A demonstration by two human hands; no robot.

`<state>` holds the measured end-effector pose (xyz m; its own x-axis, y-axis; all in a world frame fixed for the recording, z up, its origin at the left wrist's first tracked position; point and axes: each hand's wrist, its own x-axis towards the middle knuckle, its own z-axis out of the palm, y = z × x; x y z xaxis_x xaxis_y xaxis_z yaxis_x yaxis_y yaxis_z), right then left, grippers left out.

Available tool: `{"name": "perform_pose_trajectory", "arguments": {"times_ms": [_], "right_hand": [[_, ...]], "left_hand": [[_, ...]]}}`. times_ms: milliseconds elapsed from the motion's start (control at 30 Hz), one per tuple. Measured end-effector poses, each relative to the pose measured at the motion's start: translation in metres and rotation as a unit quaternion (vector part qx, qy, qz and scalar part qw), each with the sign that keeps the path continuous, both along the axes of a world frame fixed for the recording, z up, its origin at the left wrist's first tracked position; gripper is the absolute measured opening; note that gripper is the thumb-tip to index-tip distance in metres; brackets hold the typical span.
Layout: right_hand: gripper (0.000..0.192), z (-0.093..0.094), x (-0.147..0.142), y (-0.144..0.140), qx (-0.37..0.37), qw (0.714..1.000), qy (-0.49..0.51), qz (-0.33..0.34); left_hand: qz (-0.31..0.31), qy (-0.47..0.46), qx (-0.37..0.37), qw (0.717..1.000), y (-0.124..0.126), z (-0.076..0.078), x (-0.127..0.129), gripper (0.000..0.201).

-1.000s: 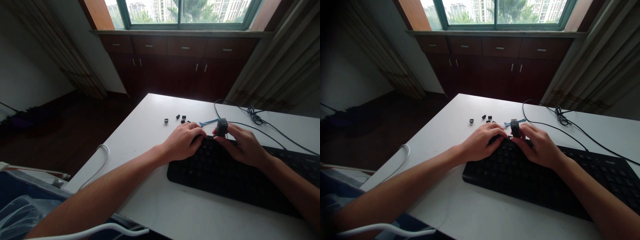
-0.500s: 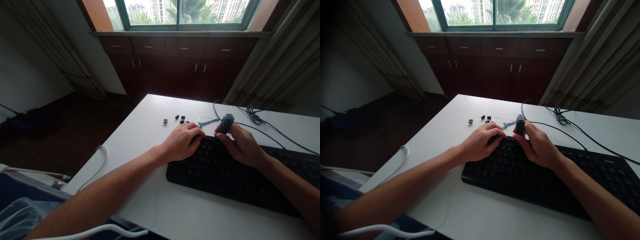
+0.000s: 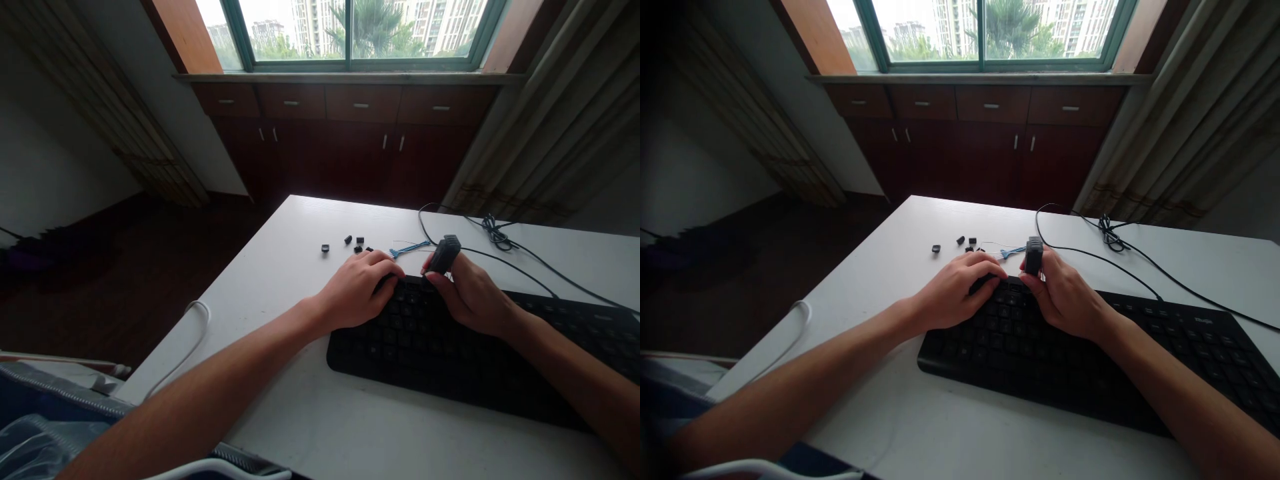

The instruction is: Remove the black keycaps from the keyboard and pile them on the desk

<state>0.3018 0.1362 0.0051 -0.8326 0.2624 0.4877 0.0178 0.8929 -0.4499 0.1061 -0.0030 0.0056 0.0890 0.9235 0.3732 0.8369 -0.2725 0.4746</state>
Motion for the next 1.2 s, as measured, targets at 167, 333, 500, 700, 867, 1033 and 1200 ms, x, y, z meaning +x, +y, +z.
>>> {"name": "perform_pose_trajectory", "arguments": {"times_ms": [167, 333, 500, 700, 867, 1033, 1200], "right_hand": [[0.012, 0.000, -0.001, -0.001, -0.045, 0.999, -0.007, 0.009], [0.015, 0.000, -0.002, -0.001, -0.030, 0.999, 0.008, 0.014], [0.013, 0.001, -0.002, -0.003, -0.031, 0.999, 0.022, 0.032], [0.009, 0.001, -0.001, -0.002, -0.066, 0.993, 0.094, -0.024], [0.008, 0.003, -0.002, -0.002, -0.093, 0.993, 0.070, -0.031], [0.018, 0.004, -0.002, 0.002, -0.181, 0.976, 0.095, -0.068], [0.026, 0.005, -0.002, 0.006, -0.247, 0.949, 0.166, -0.106]], "left_hand": [[-0.030, 0.044, -0.015, 0.998, 0.005, 0.009, 0.015, 0.042], [-0.056, 0.031, -0.055, 0.996, 0.031, 0.008, 0.031, 0.043], [-0.053, 0.013, -0.051, 0.997, 0.044, 0.002, 0.034, 0.036], [-0.071, 0.041, -0.067, 0.994, 0.038, 0.007, 0.037, 0.028], [-0.064, 0.046, -0.085, 0.993, 0.038, 0.008, 0.038, 0.028], [-0.027, -0.005, -0.096, 0.995, 0.036, 0.007, 0.037, 0.038], [-0.045, -0.047, -0.064, 0.996, 0.035, 0.006, 0.037, 0.033]]}}
